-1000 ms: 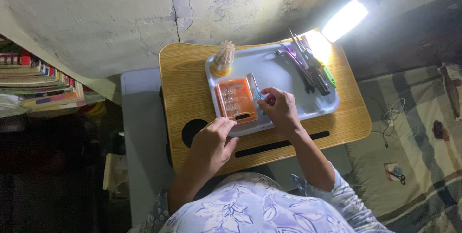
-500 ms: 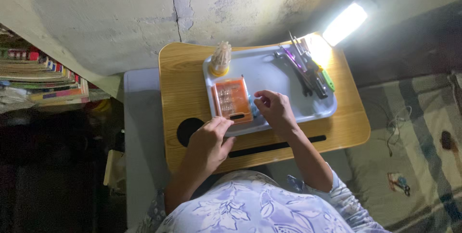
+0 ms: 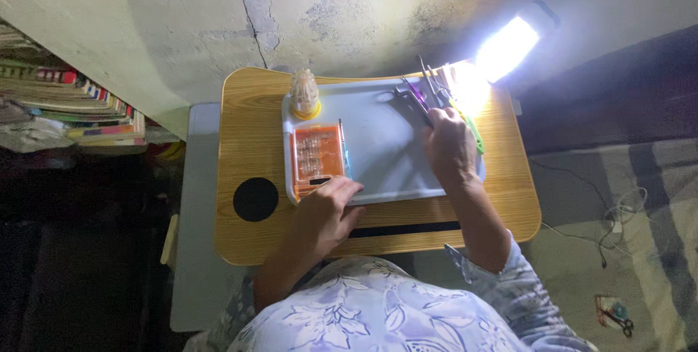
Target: The person places small metal pins into an orange plastic organizer tray, then closes the lid. They also arrange several hand tools on a white tray, including screwdrivers, a wrench, and a brush.
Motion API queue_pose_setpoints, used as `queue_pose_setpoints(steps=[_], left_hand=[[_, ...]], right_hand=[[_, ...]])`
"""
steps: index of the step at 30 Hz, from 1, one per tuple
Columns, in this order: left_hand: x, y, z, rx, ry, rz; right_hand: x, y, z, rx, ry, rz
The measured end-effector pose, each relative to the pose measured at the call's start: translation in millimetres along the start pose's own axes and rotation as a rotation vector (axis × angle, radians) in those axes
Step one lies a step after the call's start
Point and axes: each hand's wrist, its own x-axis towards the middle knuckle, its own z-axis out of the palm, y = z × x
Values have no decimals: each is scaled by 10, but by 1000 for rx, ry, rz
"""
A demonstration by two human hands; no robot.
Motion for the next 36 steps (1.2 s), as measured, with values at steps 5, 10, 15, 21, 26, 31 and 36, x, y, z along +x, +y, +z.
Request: queue_pose_setpoints(steps=[5, 10, 15, 21, 26, 31, 36], left_hand=[[241, 116, 411, -50, 54, 118], [331, 180, 632, -75, 20, 153], [335, 221, 684, -86, 25, 94], [276, 228, 663, -48, 93, 110], [193, 195, 594, -45, 41, 26], [168, 88, 506, -18, 35, 56], [135, -33, 351, -34, 130, -31]], right_hand=[[205, 64, 160, -35, -104, 54], [427, 157, 361, -28, -111, 34], [517, 150, 443, -102, -186, 26], [515, 78, 361, -103, -143, 29], [491, -13, 149, -28, -125, 33], [337, -189, -150, 115, 34, -70], [39, -401, -184, 503, -135, -11]])
